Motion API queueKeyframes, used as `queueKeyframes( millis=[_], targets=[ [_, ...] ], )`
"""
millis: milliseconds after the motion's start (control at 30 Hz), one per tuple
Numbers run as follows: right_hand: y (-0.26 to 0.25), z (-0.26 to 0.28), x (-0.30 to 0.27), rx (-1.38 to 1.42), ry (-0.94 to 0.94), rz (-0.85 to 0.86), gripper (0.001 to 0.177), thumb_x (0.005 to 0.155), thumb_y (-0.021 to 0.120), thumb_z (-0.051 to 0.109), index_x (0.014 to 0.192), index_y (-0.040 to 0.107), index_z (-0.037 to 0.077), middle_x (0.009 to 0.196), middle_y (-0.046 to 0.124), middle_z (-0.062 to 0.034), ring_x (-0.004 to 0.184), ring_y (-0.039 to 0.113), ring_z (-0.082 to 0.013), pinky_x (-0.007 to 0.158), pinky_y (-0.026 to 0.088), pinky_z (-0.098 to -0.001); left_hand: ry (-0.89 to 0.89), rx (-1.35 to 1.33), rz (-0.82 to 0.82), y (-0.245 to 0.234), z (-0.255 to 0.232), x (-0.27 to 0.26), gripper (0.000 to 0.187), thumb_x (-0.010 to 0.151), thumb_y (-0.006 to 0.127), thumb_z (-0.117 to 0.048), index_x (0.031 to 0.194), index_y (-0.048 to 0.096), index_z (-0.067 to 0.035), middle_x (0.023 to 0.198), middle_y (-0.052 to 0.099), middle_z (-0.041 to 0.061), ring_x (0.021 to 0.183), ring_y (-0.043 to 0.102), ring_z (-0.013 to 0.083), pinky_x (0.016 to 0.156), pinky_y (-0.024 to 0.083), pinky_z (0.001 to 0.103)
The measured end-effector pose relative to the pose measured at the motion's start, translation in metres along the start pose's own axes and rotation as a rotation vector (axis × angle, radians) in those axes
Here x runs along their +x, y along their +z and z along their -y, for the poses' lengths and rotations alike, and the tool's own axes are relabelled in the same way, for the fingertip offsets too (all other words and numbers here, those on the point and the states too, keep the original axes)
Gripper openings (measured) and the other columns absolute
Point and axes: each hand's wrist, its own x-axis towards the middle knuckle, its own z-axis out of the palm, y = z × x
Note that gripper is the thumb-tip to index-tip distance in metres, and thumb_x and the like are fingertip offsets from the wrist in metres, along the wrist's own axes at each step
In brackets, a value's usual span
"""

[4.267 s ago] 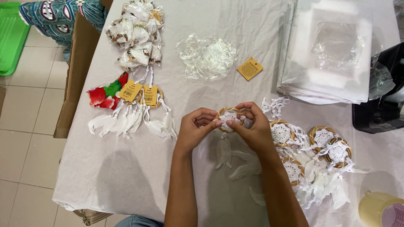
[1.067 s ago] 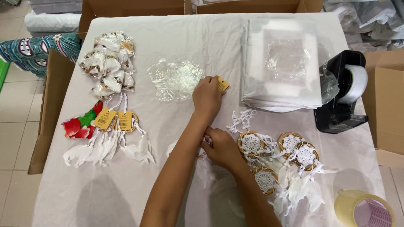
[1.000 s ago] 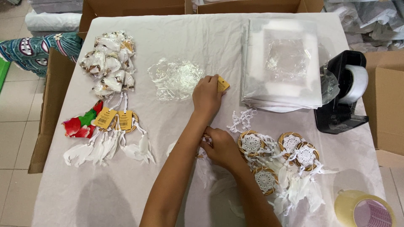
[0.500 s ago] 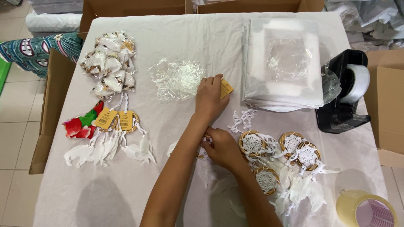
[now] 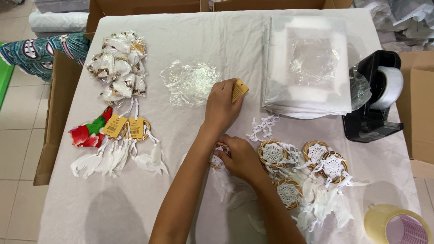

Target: Attaching price tags to small dreamcatcher ornaments by threading the string through the tag

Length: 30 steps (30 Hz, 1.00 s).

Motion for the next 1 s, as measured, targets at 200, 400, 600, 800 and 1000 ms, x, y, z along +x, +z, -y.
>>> queueKeyframes(
  millis=[200, 400, 600, 800, 1000],
  targets=[
    [0.003, -0.005, 0.000, 0.004, 0.010, 0.010, 0.030, 0.085, 0.077, 0.016, 0.111, 0.067, 0.006, 0.078, 0.072, -0.0205, 0.084, 0.070, -0.0459, 0.077, 0.053, -0.0553, 0.012, 0.027, 0.040, 0.007, 0.008, -0.002, 0.050, 0.081, 0.077, -0.010, 0.127, 0.058, -0.008, 0.119, 0.062, 0.015, 0.122, 0.058, 0.0372, 0.103, 0.051, 0.049],
    [0.003, -0.005, -0.002, 0.040, 0.041, 0.032, 0.030, 0.088, 0.075, 0.014, 0.117, 0.068, 0.010, 0.086, 0.075, -0.0185, 0.086, 0.072, -0.0427, 0.080, 0.055, -0.0512, -0.062, -0.001, 0.091, -0.008, -0.008, -0.005, 0.058, 0.077, 0.081, -0.006, 0.129, 0.056, -0.009, 0.117, 0.056, 0.016, 0.117, 0.060, 0.0405, 0.102, 0.053, 0.052],
    [-0.002, 0.001, 0.001, 0.021, 0.025, 0.026, 0.028, 0.087, 0.076, 0.019, 0.112, 0.068, 0.009, 0.079, 0.072, -0.0190, 0.083, 0.071, -0.0444, 0.077, 0.053, -0.0540, 0.034, -0.017, -0.010, 0.015, 0.021, 0.004, 0.024, 0.085, 0.078, -0.016, 0.105, 0.065, -0.014, 0.090, 0.058, 0.009, 0.091, 0.066, 0.0381, 0.085, 0.056, 0.050],
    [0.005, -0.009, -0.001, 0.016, 0.042, 0.029, 0.026, 0.088, 0.076, 0.022, 0.111, 0.068, 0.011, 0.078, 0.073, -0.0152, 0.083, 0.072, -0.0404, 0.077, 0.054, -0.0506, 0.028, 0.028, -0.036, 0.025, 0.047, 0.008, 0.005, 0.090, 0.071, -0.027, 0.093, 0.073, -0.024, 0.078, 0.069, 0.002, 0.083, 0.072, 0.0292, 0.077, 0.059, 0.043],
    [0.002, -0.004, 0.001, 0.039, 0.068, 0.041, 0.024, 0.088, 0.076, 0.022, 0.108, 0.068, 0.011, 0.076, 0.071, -0.0161, 0.083, 0.071, -0.0421, 0.076, 0.053, -0.0512, -0.073, 0.049, 0.073, -0.012, 0.011, -0.007, 0.017, 0.104, 0.049, -0.021, 0.115, 0.061, -0.015, 0.098, 0.078, 0.017, 0.091, 0.074, 0.0429, 0.081, 0.057, 0.055]
  ],
)
